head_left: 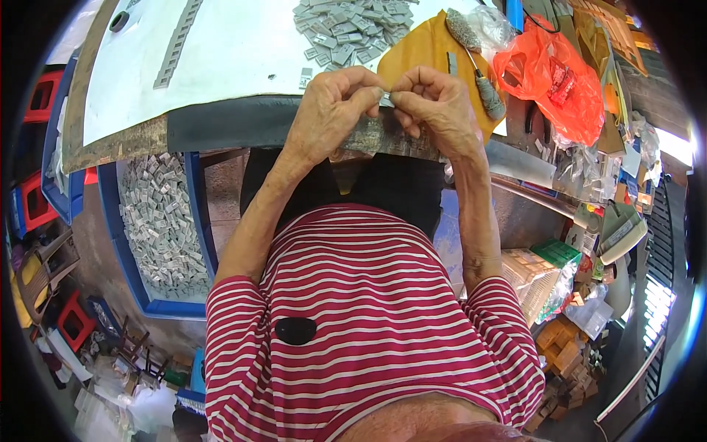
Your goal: The recorder is assembling small hardware components by hand at a workbench.
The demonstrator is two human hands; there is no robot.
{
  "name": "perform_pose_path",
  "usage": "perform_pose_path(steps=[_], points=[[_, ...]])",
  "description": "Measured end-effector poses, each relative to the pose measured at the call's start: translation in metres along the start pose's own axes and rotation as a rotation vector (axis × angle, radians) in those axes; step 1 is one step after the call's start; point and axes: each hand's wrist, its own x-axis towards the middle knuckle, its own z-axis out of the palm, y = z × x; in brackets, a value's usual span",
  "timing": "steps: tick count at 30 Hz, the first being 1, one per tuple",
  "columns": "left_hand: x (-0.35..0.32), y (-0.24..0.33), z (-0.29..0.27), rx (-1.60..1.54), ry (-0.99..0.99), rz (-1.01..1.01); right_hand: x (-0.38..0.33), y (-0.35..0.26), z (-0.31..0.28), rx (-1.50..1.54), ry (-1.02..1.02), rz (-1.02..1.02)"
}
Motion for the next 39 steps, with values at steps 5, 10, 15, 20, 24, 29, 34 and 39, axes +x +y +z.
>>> perform_pose_path(steps=[5,10,15,20,24,29,34,39], points=[[0.001,0.001,0.004,-0.048,0.017,0.021,-0.001,-0.001,0.001,-0.046,0.067,-0.020],[0.000,0.003,0.005,0.034,0.034,0.105,-0.001,0.000,-0.001,-0.021,0.098,-0.056],[0.001,0.004,0.000,0.256,0.022,0.181,-0.001,-0.006,0.002,-0.077,0.091,-0.087],[0.012,0.008,-0.010,0.525,0.111,0.526,0.008,-0.013,0.004,-0.076,0.082,-0.099],[0.021,0.009,-0.027,0.591,0.129,0.537,0.016,-0.009,0.005,0.035,0.125,-0.111],[0.042,0.003,-0.066,0.689,0.241,0.473,0.002,-0.018,0.006,-0.019,0.170,-0.072],[0.077,-0.013,-0.116,0.870,0.459,0.509,-0.016,-0.015,-0.008,0.028,0.101,-0.087],[0.113,-0.027,-0.153,0.966,0.577,0.548,-0.028,-0.009,-0.014,0.070,0.121,-0.096]])
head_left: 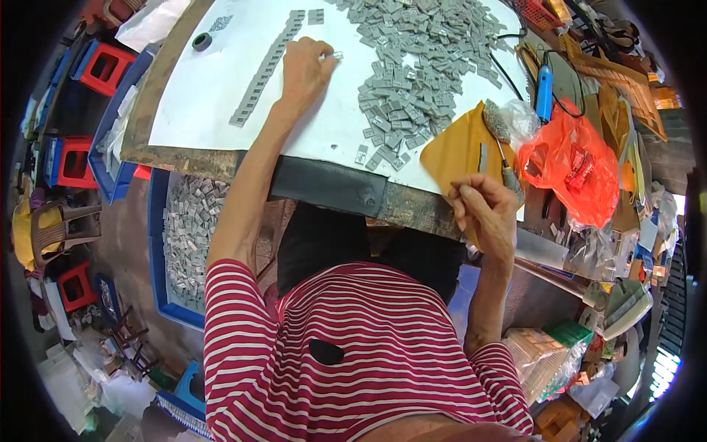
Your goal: The recorder is assembling small hardware components by hand at a workbench.
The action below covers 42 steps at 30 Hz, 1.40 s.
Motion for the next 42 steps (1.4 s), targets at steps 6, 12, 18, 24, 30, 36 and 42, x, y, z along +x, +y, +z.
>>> perform_pose_path(steps=[6,12,18,24,30,36,42], points=[[0.018,-0.025,0.004,0.165,-0.022,-0.109,-0.011,0.002,-0.002,-0.076,-0.007,0.019],[0.025,-0.032,0.006,0.184,-0.009,-0.112,-0.018,0.005,-0.005,-0.111,-0.001,0.044],[0.033,-0.035,0.008,0.220,-0.082,-0.224,-0.019,0.005,-0.008,-0.149,-0.013,0.019],[0.044,-0.046,0.016,0.319,-0.058,-0.169,-0.023,0.003,-0.005,-0.164,0.025,0.022],[0.050,-0.048,0.019,0.486,0.061,-0.035,-0.023,0.004,-0.005,-0.183,0.031,0.017],[0.051,-0.051,0.017,0.514,0.081,-0.031,-0.025,0.009,-0.005,-0.199,0.037,0.045],[0.040,-0.050,0.015,0.496,0.125,0.025,-0.027,0.014,-0.004,-0.157,0.031,0.086]])
